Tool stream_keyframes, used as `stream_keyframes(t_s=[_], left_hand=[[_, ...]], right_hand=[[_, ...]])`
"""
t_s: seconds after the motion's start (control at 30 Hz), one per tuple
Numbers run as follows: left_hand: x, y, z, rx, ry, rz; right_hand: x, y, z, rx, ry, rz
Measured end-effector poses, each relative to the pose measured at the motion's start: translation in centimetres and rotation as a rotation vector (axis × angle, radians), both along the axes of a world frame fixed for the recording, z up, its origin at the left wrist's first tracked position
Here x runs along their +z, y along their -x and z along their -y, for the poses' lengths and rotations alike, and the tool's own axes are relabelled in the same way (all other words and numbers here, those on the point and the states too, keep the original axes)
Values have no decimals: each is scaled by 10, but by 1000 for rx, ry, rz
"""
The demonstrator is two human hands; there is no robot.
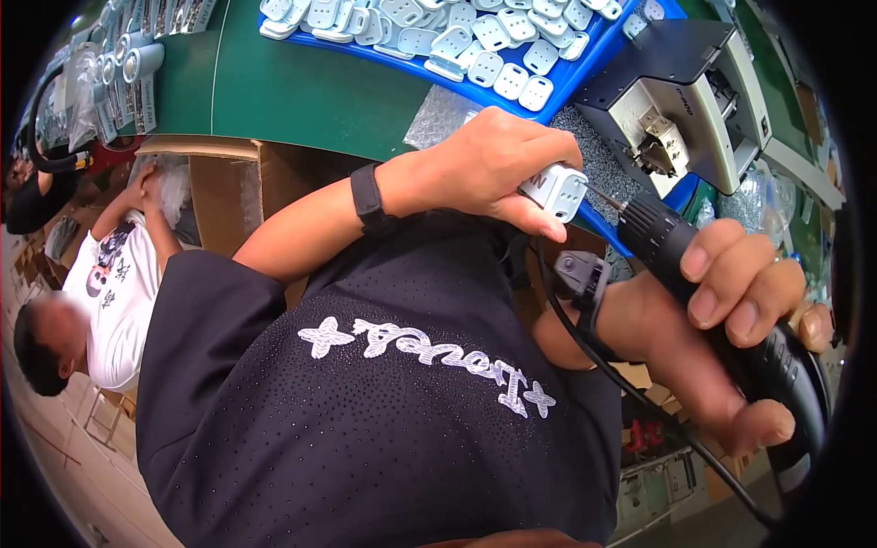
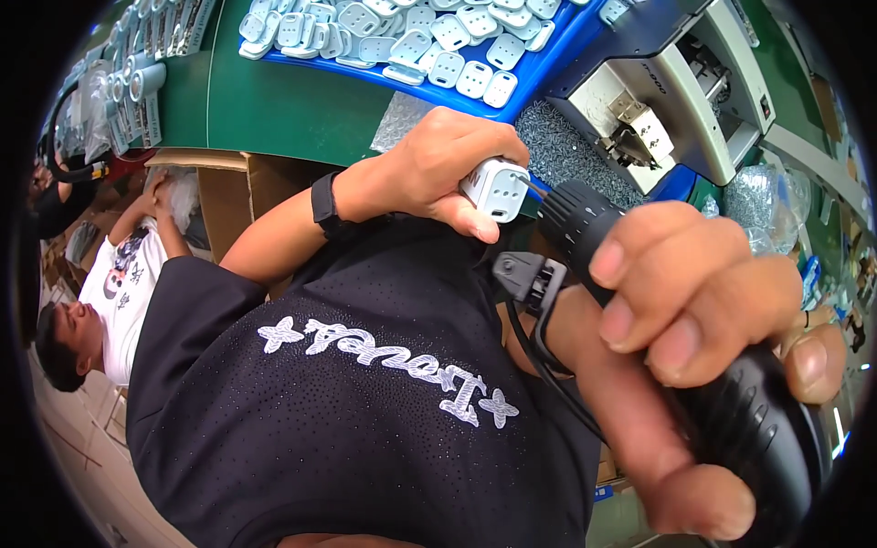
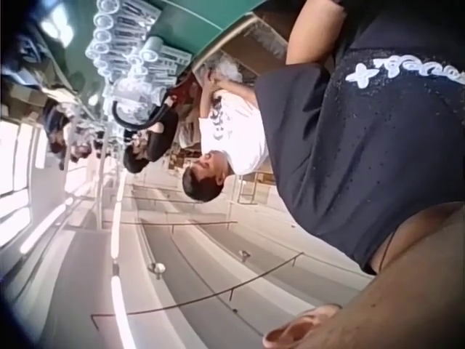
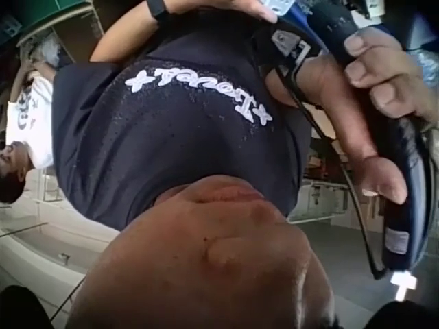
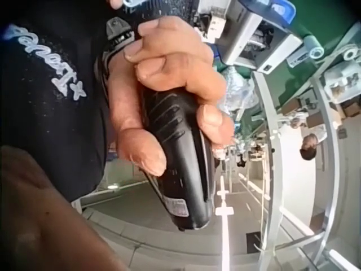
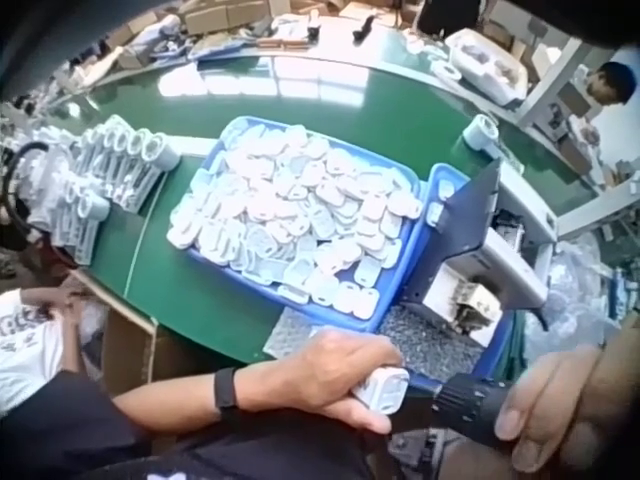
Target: The person picks up a white plastic component from a blue tray and uses a power screwdriver to fasten a screw into it. They then set the assembled piece onto the green table surface and repeat the process.
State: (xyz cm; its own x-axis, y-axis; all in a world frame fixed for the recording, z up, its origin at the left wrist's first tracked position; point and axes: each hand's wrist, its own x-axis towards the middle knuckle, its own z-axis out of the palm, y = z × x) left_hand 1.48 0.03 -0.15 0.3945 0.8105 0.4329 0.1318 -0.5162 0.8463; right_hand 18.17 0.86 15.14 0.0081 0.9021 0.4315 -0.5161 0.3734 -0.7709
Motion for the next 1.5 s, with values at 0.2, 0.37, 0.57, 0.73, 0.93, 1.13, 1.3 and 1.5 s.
stream_keyframes(t_s=[0.2, 0.37, 0.57, 0.73, 0.93, 1.13, 1.3, 1.5], left_hand=[[-2, 1, 1, -56, 35, -19], [-1, 4, 2, -50, -13, -15], [6, 13, 11, 141, -99, 41], [34, 81, 6, 430, -273, -38], [74, 195, -168, 454, -375, -571], [1, 261, -322, 309, -569, -1132], [-13, 210, -299, 334, -523, -1179], [12, 288, -156, 1186, -614, -467]], right_hand=[[-8, -3, -5, 62, 35, 20], [-8, 5, 0, 71, 12, 17], [-8, -1, 0, -29, 33, 64], [-15, 1, -6, -242, 34, 260], [-46, 61, -30, -209, 297, 1019], [-87, 121, -42, -33, 249, 1688], [-112, 124, -38, -100, 396, 1697], [-106, 125, -45, 63, 427, 1641]])
